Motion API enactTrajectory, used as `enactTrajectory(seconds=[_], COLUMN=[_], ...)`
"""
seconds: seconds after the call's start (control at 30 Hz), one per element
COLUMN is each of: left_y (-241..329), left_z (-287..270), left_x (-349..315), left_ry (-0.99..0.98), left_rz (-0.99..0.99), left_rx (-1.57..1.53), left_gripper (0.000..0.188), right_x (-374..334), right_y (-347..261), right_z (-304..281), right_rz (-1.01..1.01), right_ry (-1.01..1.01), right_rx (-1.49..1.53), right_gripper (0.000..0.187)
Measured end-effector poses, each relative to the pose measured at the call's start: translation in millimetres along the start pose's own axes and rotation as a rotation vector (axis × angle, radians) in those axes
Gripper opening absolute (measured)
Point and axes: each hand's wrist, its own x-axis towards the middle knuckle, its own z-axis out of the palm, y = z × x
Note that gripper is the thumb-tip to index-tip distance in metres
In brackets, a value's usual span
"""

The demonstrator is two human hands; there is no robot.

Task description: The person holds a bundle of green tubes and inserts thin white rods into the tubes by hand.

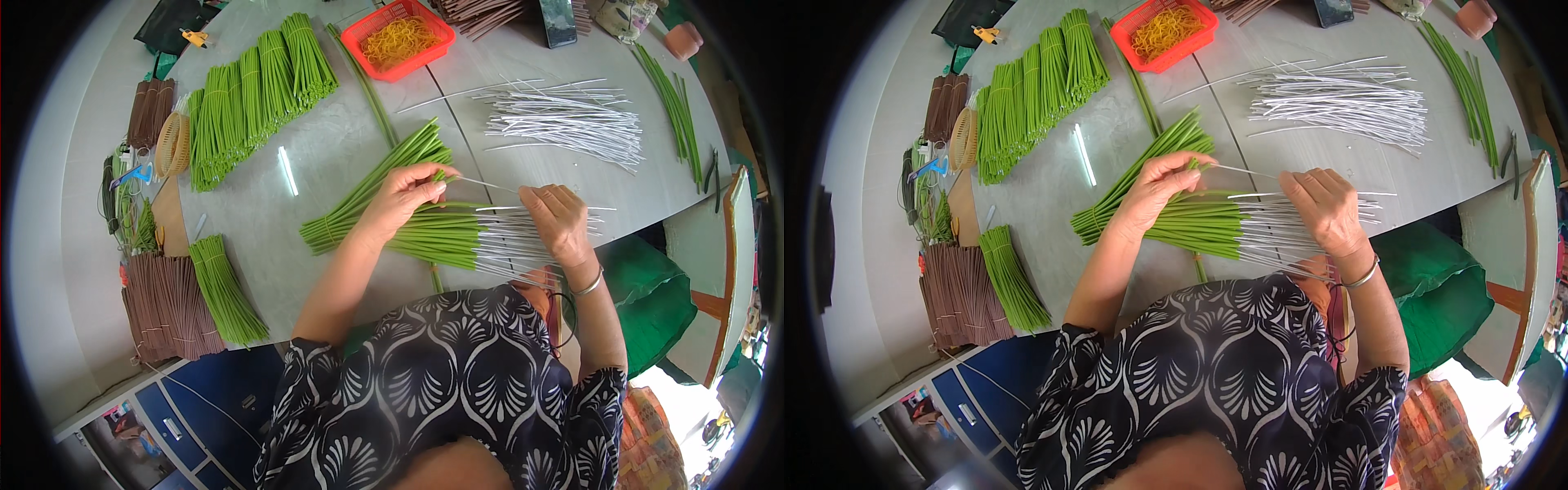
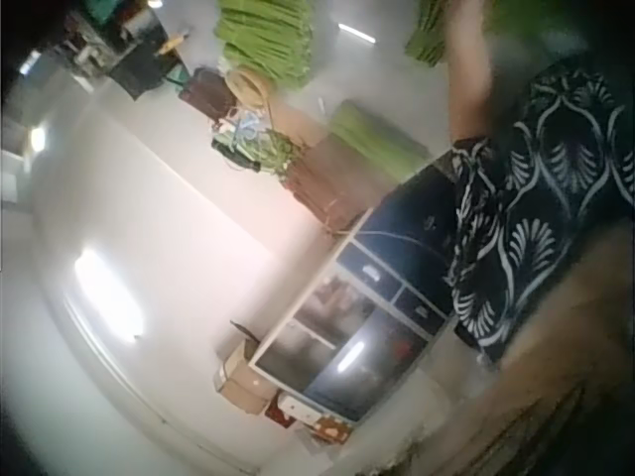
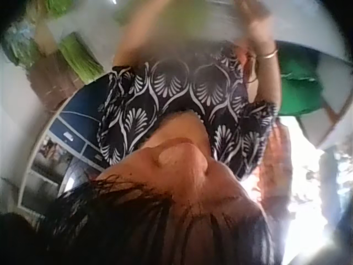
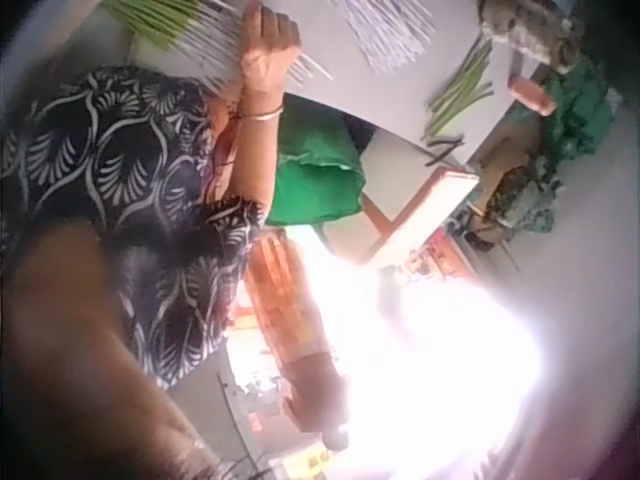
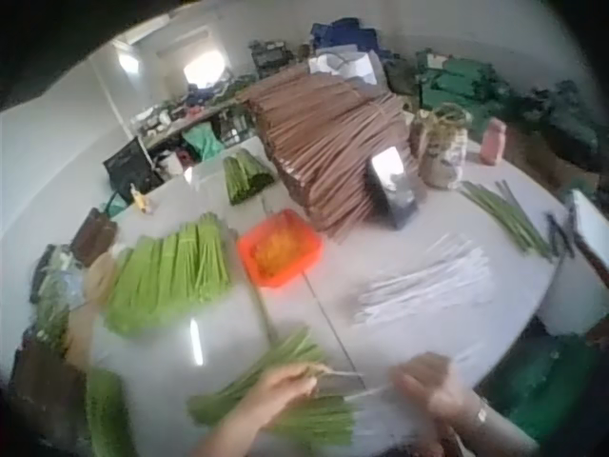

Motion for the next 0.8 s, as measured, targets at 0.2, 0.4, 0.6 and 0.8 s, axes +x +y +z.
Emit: enactTrajectory(seconds=[0.2,0.4,0.6,0.8], left_y=[-1.7,-8.5,-14.7,-19.0], left_z=[1.2,4.4,8.4,3.2], left_x=[2.8,6.5,11.1,9.5], left_ry=[-0.029,-0.106,-0.088,-0.083], left_rz=[0.022,0.032,0.151,0.001], left_rx=[0.026,0.223,0.407,0.096], left_gripper=[0.027,0.020,0.019,0.018], right_x=[-5.4,1.4,1.7,1.4], right_y=[0.8,5.4,-7.6,-6.0], right_z=[-4.8,-15.2,4.8,18.9], right_rz=[-0.008,-0.056,-0.056,0.102], right_ry=[-0.026,-0.116,-0.186,-0.020], right_rx=[-0.011,0.005,0.037,-0.101], right_gripper=[0.037,0.034,0.030,0.029])
